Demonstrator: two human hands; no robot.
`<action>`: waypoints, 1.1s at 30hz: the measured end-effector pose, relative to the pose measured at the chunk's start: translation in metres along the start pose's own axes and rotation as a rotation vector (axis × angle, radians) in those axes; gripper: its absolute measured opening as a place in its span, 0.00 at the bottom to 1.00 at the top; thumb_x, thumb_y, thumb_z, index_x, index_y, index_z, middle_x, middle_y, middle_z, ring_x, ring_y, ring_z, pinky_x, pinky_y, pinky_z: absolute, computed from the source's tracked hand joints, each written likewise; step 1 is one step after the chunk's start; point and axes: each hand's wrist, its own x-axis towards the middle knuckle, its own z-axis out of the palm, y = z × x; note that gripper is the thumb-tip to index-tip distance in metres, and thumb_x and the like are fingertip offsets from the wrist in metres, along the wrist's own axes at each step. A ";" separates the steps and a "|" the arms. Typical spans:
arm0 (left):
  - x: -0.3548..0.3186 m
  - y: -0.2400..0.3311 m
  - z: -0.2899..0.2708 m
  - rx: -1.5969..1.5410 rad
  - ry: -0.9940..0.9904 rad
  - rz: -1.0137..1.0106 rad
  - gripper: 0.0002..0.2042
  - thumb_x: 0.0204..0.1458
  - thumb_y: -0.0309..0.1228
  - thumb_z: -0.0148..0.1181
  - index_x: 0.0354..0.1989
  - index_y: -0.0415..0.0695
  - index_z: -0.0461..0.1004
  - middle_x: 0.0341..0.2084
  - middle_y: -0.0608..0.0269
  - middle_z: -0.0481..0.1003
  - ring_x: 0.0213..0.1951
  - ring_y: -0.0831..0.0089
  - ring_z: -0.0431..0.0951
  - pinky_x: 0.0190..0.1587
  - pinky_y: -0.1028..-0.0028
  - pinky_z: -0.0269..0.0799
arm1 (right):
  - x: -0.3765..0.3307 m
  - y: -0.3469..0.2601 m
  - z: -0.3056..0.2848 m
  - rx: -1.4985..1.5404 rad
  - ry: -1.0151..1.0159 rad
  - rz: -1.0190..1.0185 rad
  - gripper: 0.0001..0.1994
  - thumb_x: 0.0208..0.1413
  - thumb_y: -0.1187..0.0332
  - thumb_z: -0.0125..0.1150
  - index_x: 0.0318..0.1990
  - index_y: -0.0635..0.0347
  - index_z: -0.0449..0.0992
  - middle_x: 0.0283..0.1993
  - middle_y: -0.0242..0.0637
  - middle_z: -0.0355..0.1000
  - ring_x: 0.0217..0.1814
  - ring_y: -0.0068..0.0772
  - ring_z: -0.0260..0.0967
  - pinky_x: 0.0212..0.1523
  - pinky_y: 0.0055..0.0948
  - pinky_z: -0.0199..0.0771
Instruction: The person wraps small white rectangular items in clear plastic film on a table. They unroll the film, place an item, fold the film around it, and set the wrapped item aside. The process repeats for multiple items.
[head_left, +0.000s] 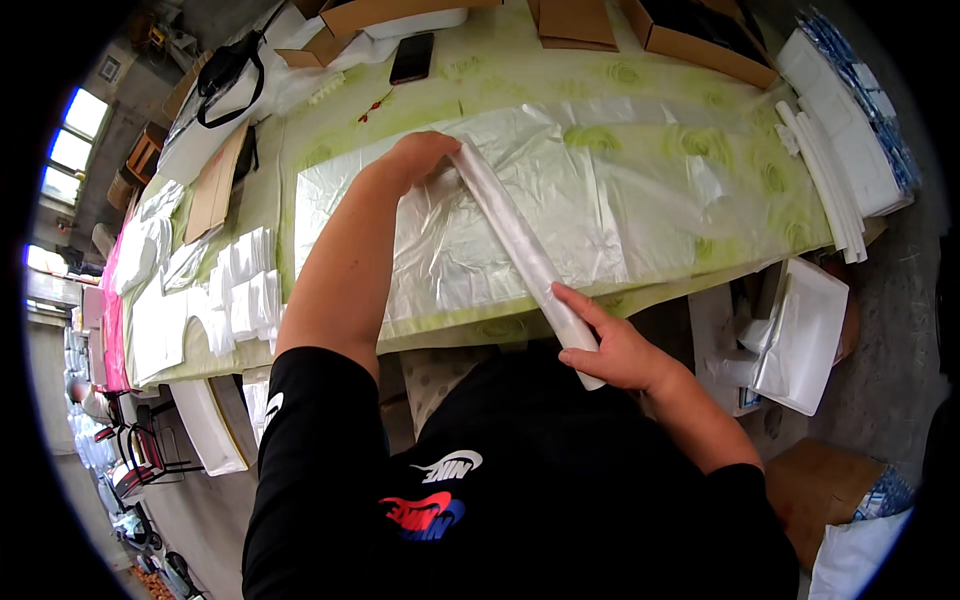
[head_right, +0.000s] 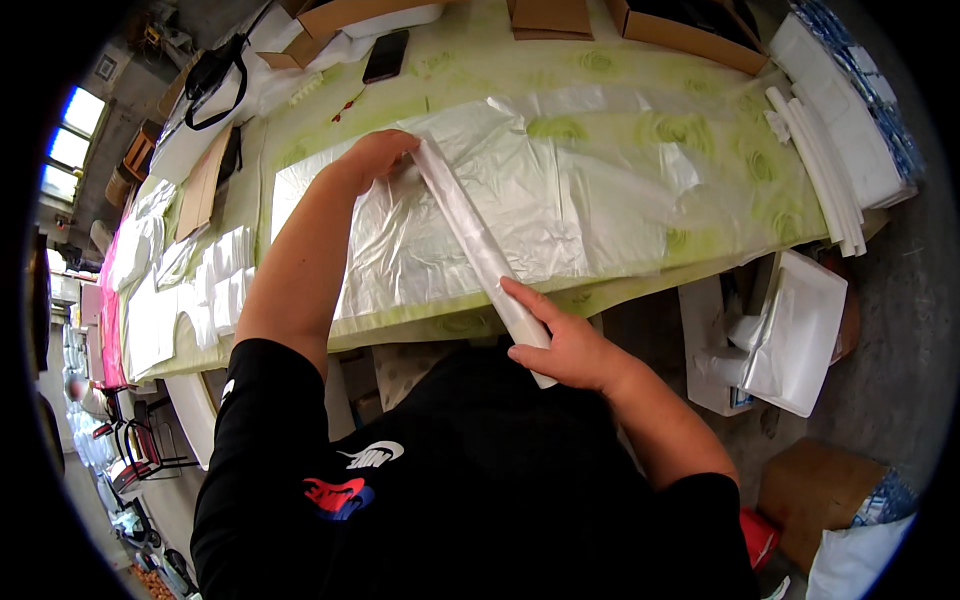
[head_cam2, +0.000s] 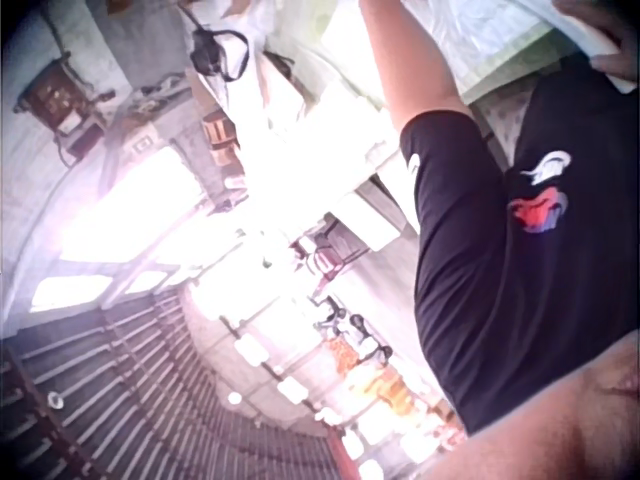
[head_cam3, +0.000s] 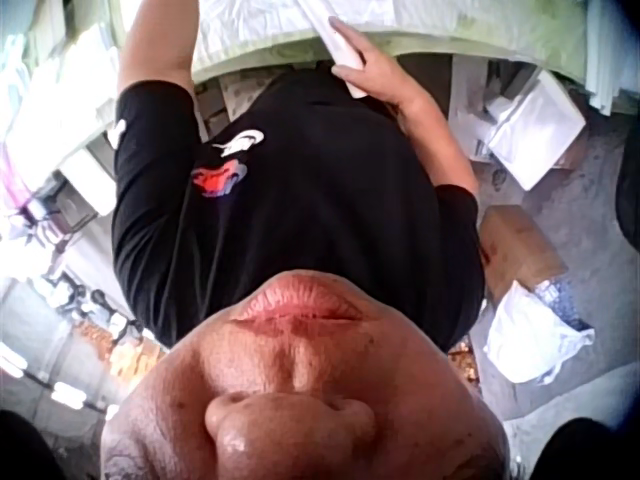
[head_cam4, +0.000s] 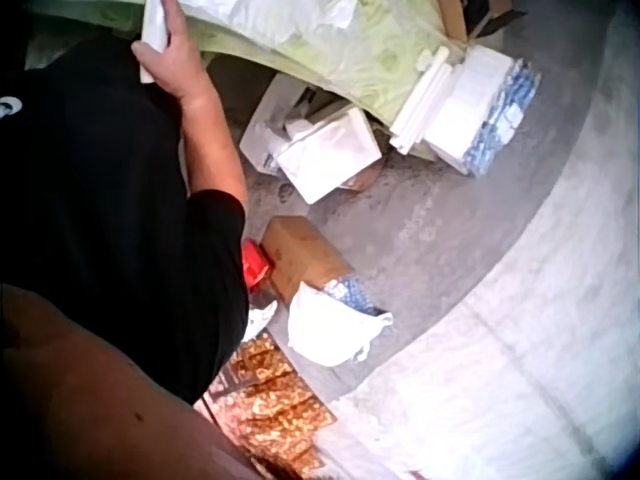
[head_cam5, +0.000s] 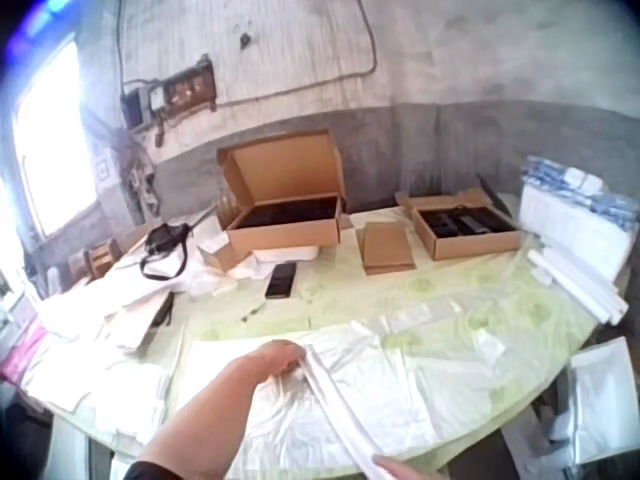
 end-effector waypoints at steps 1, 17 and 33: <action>0.009 -0.001 0.000 -0.014 -0.003 -0.062 0.22 0.58 0.46 0.58 0.54 0.44 0.79 0.52 0.57 0.77 0.50 0.63 0.75 0.50 0.60 0.71 | 0.001 0.001 -0.001 -0.041 0.008 -0.016 0.46 0.55 0.67 0.69 0.80 0.42 0.48 0.73 0.49 0.63 0.70 0.46 0.66 0.69 0.36 0.64; -0.037 0.009 0.069 0.586 0.553 0.204 0.22 0.60 0.42 0.46 0.56 0.45 0.77 0.64 0.55 0.69 0.66 0.52 0.68 0.67 0.55 0.62 | -0.206 0.012 -0.030 -0.177 -0.021 0.512 0.47 0.49 0.75 0.70 0.77 0.47 0.53 0.60 0.44 0.74 0.60 0.41 0.75 0.59 0.36 0.74; -0.159 -0.017 0.116 0.757 -0.068 1.051 0.49 0.57 0.67 0.53 0.77 0.44 0.50 0.77 0.44 0.47 0.79 0.51 0.40 0.79 0.52 0.30 | -0.193 0.020 -0.055 -0.150 0.339 0.327 0.38 0.47 0.76 0.67 0.70 0.59 0.66 0.63 0.41 0.72 0.65 0.31 0.69 0.66 0.32 0.67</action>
